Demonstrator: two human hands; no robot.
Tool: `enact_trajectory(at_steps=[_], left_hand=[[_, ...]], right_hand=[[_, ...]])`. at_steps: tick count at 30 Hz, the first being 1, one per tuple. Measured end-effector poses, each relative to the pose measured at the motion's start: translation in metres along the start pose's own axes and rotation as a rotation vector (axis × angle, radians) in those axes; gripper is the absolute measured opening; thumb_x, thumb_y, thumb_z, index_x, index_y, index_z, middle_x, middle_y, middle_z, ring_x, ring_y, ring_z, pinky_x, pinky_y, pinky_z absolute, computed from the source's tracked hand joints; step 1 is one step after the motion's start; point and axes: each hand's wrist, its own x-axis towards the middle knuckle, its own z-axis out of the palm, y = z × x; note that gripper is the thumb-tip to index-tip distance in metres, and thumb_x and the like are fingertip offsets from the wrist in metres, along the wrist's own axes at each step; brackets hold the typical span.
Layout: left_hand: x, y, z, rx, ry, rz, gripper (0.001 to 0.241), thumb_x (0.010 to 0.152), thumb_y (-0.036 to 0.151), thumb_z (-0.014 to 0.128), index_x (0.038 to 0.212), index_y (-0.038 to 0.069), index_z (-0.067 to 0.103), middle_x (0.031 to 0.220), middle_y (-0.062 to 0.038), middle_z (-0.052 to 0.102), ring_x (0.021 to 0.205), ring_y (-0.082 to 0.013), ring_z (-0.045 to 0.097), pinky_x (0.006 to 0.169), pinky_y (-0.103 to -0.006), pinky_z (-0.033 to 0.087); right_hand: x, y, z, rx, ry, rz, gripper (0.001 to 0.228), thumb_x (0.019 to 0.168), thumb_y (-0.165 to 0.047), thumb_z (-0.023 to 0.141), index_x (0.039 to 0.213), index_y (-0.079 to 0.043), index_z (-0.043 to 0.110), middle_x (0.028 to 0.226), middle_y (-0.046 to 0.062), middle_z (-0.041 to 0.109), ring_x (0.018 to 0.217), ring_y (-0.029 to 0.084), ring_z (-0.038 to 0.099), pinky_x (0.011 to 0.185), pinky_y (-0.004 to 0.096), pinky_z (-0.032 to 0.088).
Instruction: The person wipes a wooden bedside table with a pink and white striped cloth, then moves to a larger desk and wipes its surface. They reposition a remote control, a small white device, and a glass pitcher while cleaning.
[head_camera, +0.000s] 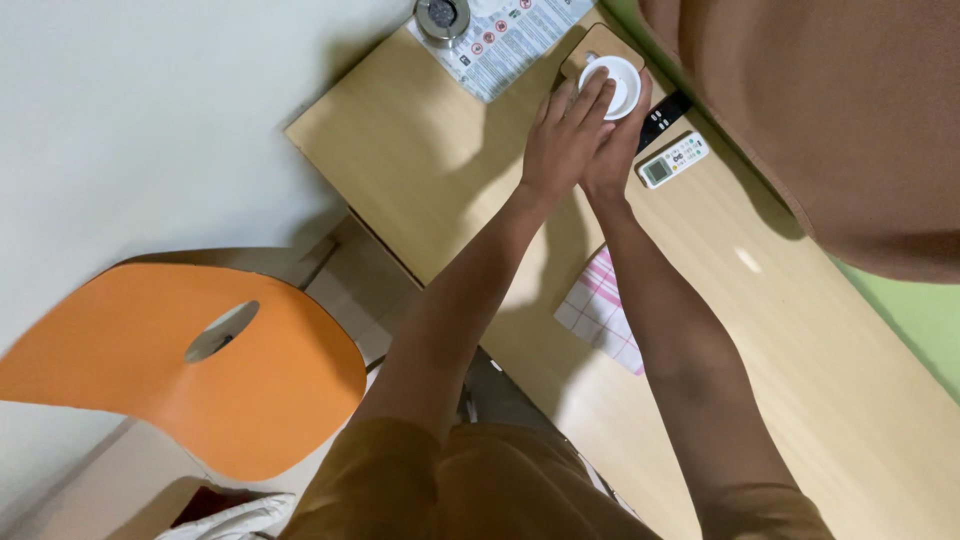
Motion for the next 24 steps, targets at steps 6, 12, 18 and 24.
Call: enact_trajectory(at_steps=[6,12,18,24], left_hand=[[-0.018,0.000,-0.015,0.022,0.043,-0.033,0.057,0.095,0.034,0.075,0.143,0.010,0.057,0.154,-0.002,0.048,0.137,-0.0319,0.051,0.112,-0.0476,0.046],[-0.049,0.007,-0.055,0.088,-0.015,-0.134,0.058,0.090,0.033,0.075,0.141,0.011,0.058,0.152,-0.002,0.051,0.132,-0.0319,0.054,0.109,-0.0485,0.044],[-0.085,0.004,-0.083,0.140,0.010,-0.148,0.059,0.091,0.033,0.075,0.142,0.010,0.058,0.153,-0.003,0.051,0.132,-0.0325,0.053,0.108,-0.0487,0.045],[-0.118,0.019,-0.108,0.169,0.065,-0.204,0.057,0.091,0.033,0.074,0.141,0.011,0.059,0.152,-0.003,0.052,0.133,-0.0320,0.053,0.109,-0.0496,0.044]], right_hand=[[-0.013,-0.042,-0.002,-0.030,-0.089,-0.001,0.077,0.109,-0.028,0.066,0.163,-0.005,0.016,0.153,0.025,0.051,0.140,0.036,0.059,0.116,0.044,0.048],[-0.047,-0.045,0.012,0.041,-0.133,-0.065,0.069,0.113,-0.029,0.057,0.165,-0.006,0.017,0.155,0.024,0.053,0.143,0.037,0.059,0.121,0.044,0.046],[-0.080,-0.077,0.023,0.041,-0.175,-0.028,0.068,0.113,-0.031,0.053,0.164,-0.005,0.018,0.153,0.025,0.054,0.141,0.036,0.060,0.118,0.042,0.047],[-0.109,-0.117,0.020,-0.016,-0.244,0.036,0.081,0.102,-0.036,0.064,0.160,-0.004,0.017,0.148,0.025,0.053,0.136,0.036,0.058,0.112,0.043,0.046]])
